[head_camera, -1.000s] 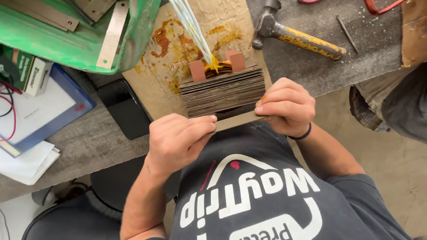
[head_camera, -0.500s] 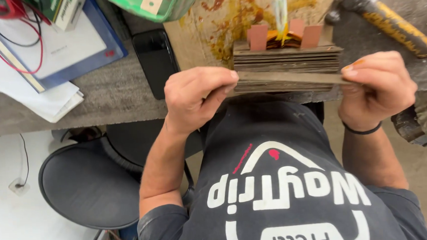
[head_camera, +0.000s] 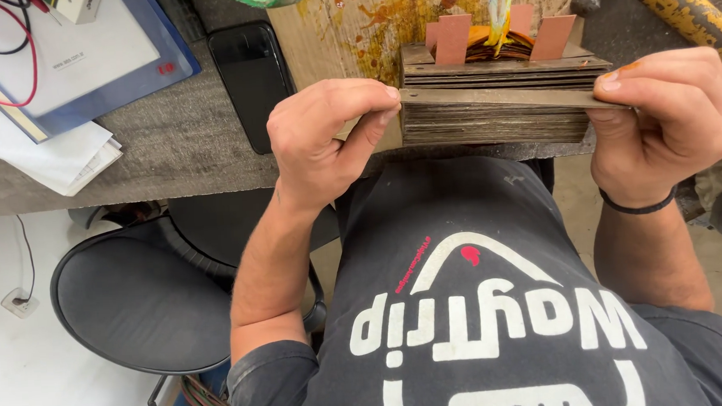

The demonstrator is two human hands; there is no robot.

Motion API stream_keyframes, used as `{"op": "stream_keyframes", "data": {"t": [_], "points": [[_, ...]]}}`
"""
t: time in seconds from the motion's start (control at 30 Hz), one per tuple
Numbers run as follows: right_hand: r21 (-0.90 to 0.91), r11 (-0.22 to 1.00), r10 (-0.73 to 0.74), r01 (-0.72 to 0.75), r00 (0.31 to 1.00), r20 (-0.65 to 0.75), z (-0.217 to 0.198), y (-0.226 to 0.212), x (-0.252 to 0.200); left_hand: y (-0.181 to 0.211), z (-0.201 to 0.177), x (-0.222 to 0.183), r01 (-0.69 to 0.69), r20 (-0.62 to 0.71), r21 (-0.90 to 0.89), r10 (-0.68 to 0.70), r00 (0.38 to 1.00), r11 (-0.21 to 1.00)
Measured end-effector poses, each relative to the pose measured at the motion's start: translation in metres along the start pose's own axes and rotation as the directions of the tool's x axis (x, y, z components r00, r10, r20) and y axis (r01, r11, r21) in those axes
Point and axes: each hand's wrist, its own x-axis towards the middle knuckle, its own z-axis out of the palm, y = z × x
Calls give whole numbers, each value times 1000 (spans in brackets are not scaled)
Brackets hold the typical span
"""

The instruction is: Assembling a transformer core by stacking metal laminations and tapping them with a hammer for alignment

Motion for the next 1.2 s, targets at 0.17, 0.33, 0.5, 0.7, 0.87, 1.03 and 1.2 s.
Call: {"op": "stream_keyframes", "data": {"t": [0.17, 0.33, 0.5, 0.7, 0.87, 1.03, 1.2], "points": [[-22, 999, 35, -34, 998, 45, -1, -7, 3, -1, -2, 7, -30, 64, 71, 25, 998, 997], [-91, 996, 28, -20, 996, 80, -9, -2, -1, 0, 4, 5, -37, 73, 109, 29, 997, 993], [-65, 995, 81, -79, 996, 23, -4, 0, -7, 3, 6, -6, 82, 66, 116, -90, 994, 990], [-54, 975, 218, -218, 976, -6, 0, -7, -3, 12, 7, -12, 95, 73, 131, -106, 992, 987], [-41, 984, 171, -171, 985, -1, 1, 2, -6, 11, 7, -10, 113, 67, 146, -124, 990, 983], [-58, 995, 79, -78, 997, 15, -1, 9, -12, 13, 1, 1, 118, 105, 123, -131, 986, 985], [-39, 995, 92, -92, 996, -7, 2, 11, -13, 10, -2, 13, 38, 145, 78, -49, 988, 996]]}}
